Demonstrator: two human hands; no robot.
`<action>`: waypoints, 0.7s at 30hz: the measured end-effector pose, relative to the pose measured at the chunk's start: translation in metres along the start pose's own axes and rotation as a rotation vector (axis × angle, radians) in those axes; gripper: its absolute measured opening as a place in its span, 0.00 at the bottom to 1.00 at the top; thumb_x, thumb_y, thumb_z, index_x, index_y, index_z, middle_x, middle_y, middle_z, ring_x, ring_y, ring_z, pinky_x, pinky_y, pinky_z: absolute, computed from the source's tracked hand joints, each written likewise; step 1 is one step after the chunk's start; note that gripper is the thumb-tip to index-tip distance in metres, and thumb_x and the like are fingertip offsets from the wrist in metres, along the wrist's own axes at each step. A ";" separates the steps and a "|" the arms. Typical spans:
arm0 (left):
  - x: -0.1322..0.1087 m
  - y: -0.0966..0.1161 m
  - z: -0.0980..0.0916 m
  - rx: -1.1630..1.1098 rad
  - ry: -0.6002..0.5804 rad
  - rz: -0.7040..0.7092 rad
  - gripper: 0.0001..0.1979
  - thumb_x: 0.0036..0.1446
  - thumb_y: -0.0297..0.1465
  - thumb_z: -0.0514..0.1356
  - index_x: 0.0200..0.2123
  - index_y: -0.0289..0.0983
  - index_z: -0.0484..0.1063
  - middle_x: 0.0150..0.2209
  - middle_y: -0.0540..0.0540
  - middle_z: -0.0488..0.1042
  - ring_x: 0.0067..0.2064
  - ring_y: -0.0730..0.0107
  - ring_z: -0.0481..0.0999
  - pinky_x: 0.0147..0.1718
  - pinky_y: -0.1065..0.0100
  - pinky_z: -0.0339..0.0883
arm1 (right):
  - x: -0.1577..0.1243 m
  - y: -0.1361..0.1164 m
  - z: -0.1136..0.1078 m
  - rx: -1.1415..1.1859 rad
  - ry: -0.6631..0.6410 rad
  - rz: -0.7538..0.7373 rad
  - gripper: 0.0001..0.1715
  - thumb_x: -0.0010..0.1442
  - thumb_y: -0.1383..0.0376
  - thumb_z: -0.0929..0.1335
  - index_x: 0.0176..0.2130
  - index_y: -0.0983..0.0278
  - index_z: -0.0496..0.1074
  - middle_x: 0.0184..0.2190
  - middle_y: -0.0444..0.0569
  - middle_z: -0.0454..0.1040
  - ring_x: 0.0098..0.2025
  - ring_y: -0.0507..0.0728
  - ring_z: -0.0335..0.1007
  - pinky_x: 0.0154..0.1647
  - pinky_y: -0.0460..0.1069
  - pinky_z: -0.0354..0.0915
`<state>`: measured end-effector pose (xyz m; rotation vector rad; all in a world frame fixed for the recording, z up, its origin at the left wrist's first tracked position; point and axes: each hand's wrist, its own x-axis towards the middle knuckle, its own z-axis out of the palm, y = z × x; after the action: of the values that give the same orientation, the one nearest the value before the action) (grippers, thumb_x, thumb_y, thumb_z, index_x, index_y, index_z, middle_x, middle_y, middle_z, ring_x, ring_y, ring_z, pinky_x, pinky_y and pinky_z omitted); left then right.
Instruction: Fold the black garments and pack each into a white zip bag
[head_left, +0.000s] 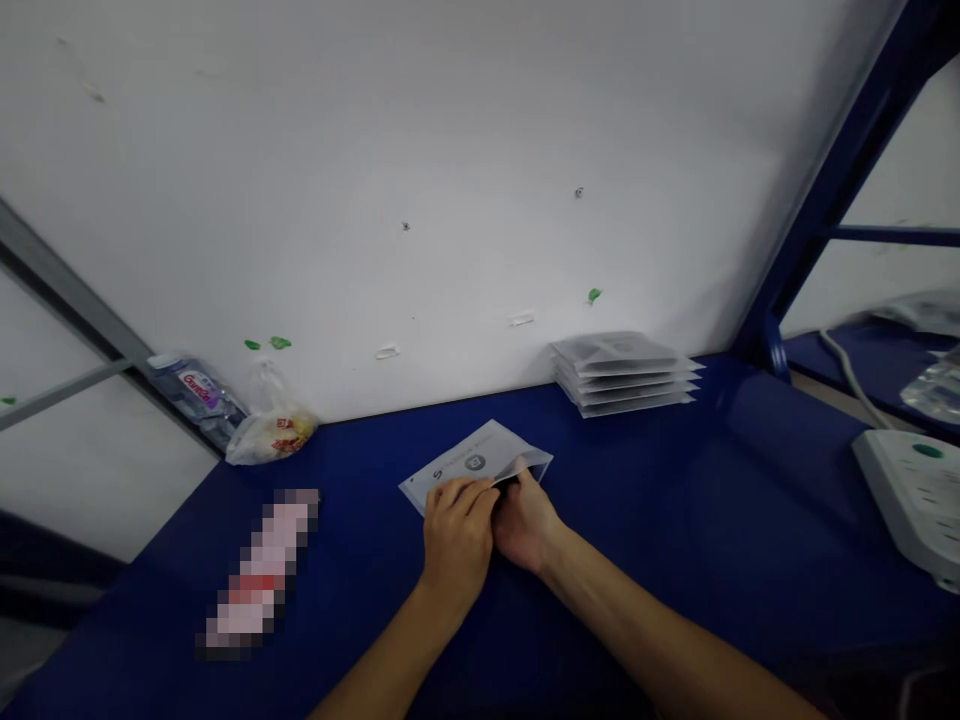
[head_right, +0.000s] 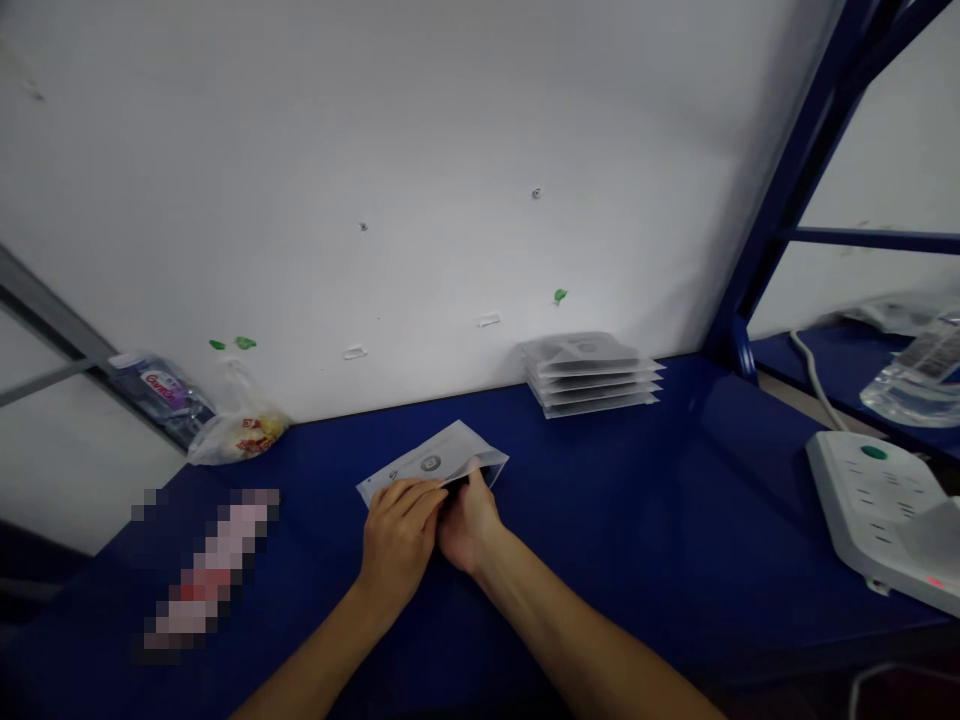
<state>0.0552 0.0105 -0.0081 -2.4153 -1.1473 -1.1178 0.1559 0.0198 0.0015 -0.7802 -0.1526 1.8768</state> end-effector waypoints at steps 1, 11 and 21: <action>0.000 0.000 0.000 -0.037 -0.002 -0.001 0.12 0.58 0.20 0.53 0.33 0.37 0.75 0.36 0.47 0.78 0.38 0.61 0.73 0.37 0.59 0.64 | -0.003 0.000 -0.004 -0.012 0.004 0.020 0.27 0.61 0.49 0.54 0.37 0.64 0.70 0.35 0.55 0.75 0.41 0.56 0.73 0.41 0.51 0.68; -0.003 0.004 0.002 -0.201 -0.025 0.130 0.13 0.58 0.20 0.51 0.25 0.36 0.70 0.27 0.48 0.76 0.31 0.68 0.71 0.33 0.64 0.64 | -0.037 -0.028 -0.041 -0.284 0.102 0.182 0.32 0.60 0.50 0.59 0.41 0.77 0.69 0.35 0.66 0.75 0.32 0.59 0.76 0.35 0.53 0.70; -0.006 0.010 0.006 -0.073 -0.091 0.212 0.07 0.57 0.25 0.55 0.29 0.36 0.71 0.30 0.47 0.75 0.33 0.66 0.70 0.35 0.63 0.62 | -0.063 -0.062 -0.061 -0.979 -0.032 -0.086 0.17 0.55 0.62 0.66 0.20 0.68 0.73 0.11 0.47 0.69 0.11 0.49 0.61 0.10 0.41 0.53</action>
<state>0.0632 0.0038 -0.0154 -2.5945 -0.8631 -1.0093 0.2545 -0.0218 0.0096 -1.3512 -1.1615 1.6777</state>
